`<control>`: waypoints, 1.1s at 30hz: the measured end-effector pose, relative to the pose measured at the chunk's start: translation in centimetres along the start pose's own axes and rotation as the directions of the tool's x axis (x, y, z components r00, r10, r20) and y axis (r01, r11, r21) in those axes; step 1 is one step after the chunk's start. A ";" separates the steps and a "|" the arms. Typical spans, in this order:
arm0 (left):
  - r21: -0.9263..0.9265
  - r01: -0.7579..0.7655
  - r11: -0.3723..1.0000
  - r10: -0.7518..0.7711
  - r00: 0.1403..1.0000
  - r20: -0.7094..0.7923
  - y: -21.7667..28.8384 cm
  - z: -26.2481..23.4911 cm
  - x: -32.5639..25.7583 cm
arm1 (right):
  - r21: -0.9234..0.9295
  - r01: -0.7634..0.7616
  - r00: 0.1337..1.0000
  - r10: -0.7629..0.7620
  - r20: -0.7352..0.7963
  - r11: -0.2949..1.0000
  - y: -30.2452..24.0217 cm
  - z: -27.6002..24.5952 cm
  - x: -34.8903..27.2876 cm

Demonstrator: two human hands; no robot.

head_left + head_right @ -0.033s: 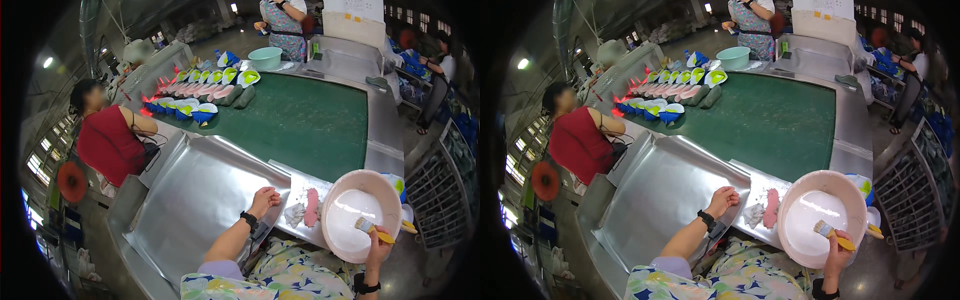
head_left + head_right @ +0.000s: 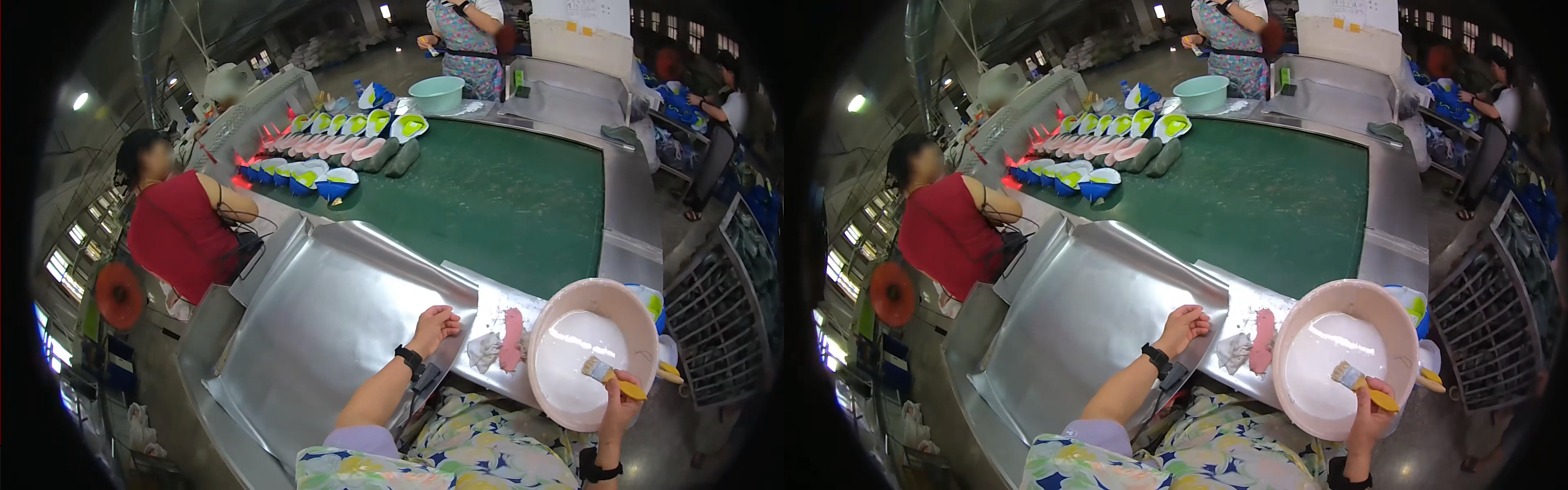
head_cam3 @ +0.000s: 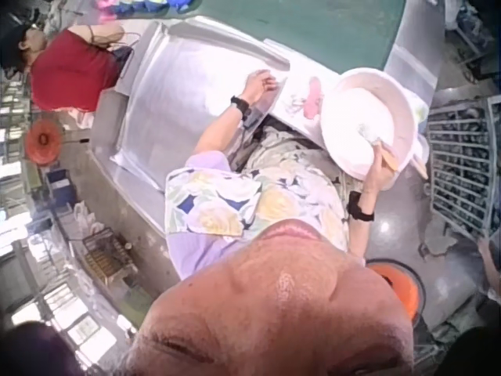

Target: The person repeatedly picks up blue and neon-yellow shoes from a metal tray, dips a brush into a pink bowl of white liquid, and applies the liquid to the interior of the shoes. After coating each shoe, they place it onto a green conveyor belt. Coworkers are visible in the background performing similar tasks.

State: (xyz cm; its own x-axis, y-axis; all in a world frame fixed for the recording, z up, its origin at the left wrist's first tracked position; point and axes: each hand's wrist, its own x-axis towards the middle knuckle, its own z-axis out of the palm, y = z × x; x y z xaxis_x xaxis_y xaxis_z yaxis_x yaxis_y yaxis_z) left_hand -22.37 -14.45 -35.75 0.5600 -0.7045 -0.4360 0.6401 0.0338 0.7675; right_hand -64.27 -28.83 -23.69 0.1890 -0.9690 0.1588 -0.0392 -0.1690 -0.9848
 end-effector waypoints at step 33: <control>0.021 0.006 1.000 -0.006 1.000 0.010 0.0 0.6 -0.2 | -0.191 -0.037 0.998 0.046 0.040 0.981 -3.3 0.3 0.1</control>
State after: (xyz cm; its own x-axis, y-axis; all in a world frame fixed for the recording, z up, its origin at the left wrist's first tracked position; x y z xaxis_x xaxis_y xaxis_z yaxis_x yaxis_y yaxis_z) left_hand -22.85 -14.74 -35.37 0.5506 -0.7117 -0.4362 0.6326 0.0148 0.7743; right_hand -63.83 -28.27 -20.42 0.2260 -0.9678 0.1108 -0.2328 -0.1641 -0.9586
